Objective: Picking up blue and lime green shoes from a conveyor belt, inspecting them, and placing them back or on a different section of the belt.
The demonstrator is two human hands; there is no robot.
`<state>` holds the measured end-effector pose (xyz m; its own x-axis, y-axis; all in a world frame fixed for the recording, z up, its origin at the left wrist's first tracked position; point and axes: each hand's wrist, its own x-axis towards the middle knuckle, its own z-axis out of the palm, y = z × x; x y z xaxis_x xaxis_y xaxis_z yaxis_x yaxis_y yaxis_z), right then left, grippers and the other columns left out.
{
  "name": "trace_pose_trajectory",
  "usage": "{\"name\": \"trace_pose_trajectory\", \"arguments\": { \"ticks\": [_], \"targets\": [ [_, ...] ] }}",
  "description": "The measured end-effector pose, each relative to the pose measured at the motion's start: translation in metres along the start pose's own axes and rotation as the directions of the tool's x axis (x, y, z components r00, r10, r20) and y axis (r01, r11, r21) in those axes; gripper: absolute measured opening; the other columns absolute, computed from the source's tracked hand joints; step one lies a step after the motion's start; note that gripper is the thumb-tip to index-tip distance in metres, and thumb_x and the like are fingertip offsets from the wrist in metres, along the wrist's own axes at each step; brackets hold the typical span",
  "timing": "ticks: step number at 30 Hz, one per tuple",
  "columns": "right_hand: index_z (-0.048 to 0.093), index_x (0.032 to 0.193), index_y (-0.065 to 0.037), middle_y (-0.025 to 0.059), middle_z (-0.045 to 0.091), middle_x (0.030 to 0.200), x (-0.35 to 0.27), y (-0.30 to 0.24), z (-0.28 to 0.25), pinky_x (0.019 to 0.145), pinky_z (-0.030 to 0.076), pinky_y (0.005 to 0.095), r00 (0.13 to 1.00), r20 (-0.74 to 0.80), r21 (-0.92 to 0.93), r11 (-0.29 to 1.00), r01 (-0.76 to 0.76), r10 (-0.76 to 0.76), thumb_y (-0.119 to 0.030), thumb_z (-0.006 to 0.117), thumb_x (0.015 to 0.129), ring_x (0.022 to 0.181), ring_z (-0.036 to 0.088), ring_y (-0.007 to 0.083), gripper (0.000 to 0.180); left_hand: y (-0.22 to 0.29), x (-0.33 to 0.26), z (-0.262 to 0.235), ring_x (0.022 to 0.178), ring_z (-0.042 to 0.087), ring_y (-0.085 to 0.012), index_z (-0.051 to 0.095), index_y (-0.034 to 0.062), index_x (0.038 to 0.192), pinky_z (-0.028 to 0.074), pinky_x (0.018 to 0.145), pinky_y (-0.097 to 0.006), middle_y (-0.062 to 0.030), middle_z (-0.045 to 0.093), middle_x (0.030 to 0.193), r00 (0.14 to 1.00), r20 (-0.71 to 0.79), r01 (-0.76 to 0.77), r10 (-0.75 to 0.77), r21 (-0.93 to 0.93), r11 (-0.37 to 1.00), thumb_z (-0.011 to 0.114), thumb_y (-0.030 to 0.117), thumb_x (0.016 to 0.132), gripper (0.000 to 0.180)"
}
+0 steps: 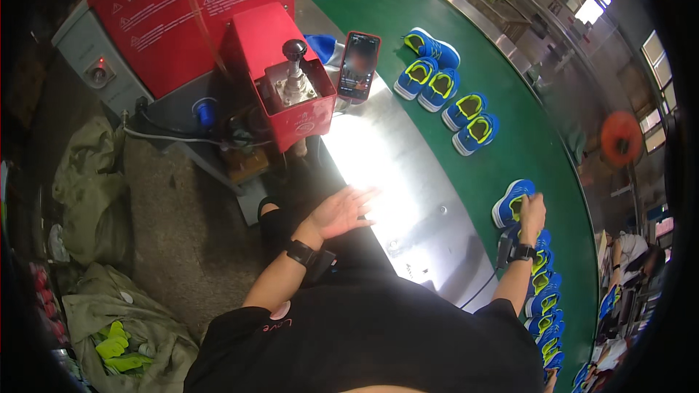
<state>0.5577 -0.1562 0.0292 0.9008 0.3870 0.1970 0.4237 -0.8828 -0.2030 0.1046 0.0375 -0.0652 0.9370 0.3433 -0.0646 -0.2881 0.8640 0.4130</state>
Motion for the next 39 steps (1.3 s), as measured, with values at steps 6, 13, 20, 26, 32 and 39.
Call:
{"name": "trace_pose_trajectory", "arguments": {
  "ticks": [6,13,20,26,32,39],
  "targets": [
    [0.048,0.132,-0.008,0.0214,0.066,0.108,0.060,-0.148,0.052,0.087,0.050,0.0454,0.840,0.103,0.265,0.829,0.493,-0.533,-0.042,0.068,0.084,0.104,0.063,0.0395,0.062,-0.006,0.005,0.007,0.147,0.018,-0.0261,0.018,0.0017,0.152,0.028,0.113,-0.050,-0.0129,0.017,0.160,0.998,-0.038,-0.038,0.040,0.040,0.998,0.038,0.046,0.102,0.069],
    [0.051,0.133,-0.007,0.0312,0.061,0.117,0.057,-0.177,0.090,0.094,0.047,0.0467,0.831,0.261,0.109,0.871,0.479,-0.490,-0.047,0.071,0.079,0.112,0.058,0.0448,0.071,-0.028,0.003,0.014,0.149,0.013,-0.0274,0.018,0.0045,0.153,0.023,0.115,-0.048,-0.0103,0.014,0.161,0.995,-0.041,-0.092,0.096,0.093,0.991,0.042,0.041,0.101,0.068],
    [0.066,0.117,-0.002,0.0316,0.059,0.116,0.010,-0.145,0.040,0.093,0.047,0.0432,0.584,0.398,0.323,0.704,0.633,-0.708,-0.051,0.073,0.076,0.109,0.058,0.0410,0.064,-0.012,-0.009,0.013,0.148,0.015,-0.0280,0.018,0.0036,0.152,0.027,0.115,-0.050,-0.0123,0.012,0.161,0.990,-0.031,-0.136,0.140,0.107,0.985,0.039,0.043,0.103,0.067],
    [0.070,0.108,-0.003,0.0259,0.067,0.102,0.012,-0.122,0.037,0.081,0.052,0.0452,0.829,0.385,0.264,0.909,0.322,-0.405,-0.053,0.067,0.080,0.095,0.066,0.0403,0.058,-0.010,0.001,0.002,0.148,0.016,-0.0280,0.016,0.0022,0.152,0.026,0.115,-0.051,-0.0128,0.012,0.161,0.997,0.011,-0.077,0.077,0.085,0.993,0.039,0.042,0.103,0.068],
    [0.070,0.091,0.001,0.0253,0.069,0.092,0.019,-0.130,0.081,0.082,0.052,0.0475,0.923,0.116,0.222,0.916,0.335,-0.366,-0.037,0.066,0.074,0.092,0.067,0.0393,0.042,-0.020,-0.001,0.001,0.147,0.018,-0.0270,0.017,0.0021,0.152,0.026,0.115,-0.047,-0.0131,0.014,0.160,0.994,0.013,-0.110,0.109,0.138,0.984,0.039,0.042,0.103,0.068],
    [0.064,0.081,0.006,0.0184,0.067,0.073,0.006,-0.131,0.017,0.066,0.050,0.0363,0.827,-0.090,0.584,0.643,0.495,-0.555,-0.021,0.068,0.078,0.068,0.067,0.0247,0.027,-0.019,-0.005,0.009,0.144,0.027,-0.0267,0.020,0.0023,0.151,0.031,0.113,-0.045,-0.0139,0.024,0.158,0.992,0.004,-0.127,0.127,0.045,0.991,0.037,0.045,0.103,0.067]
  ]
}}
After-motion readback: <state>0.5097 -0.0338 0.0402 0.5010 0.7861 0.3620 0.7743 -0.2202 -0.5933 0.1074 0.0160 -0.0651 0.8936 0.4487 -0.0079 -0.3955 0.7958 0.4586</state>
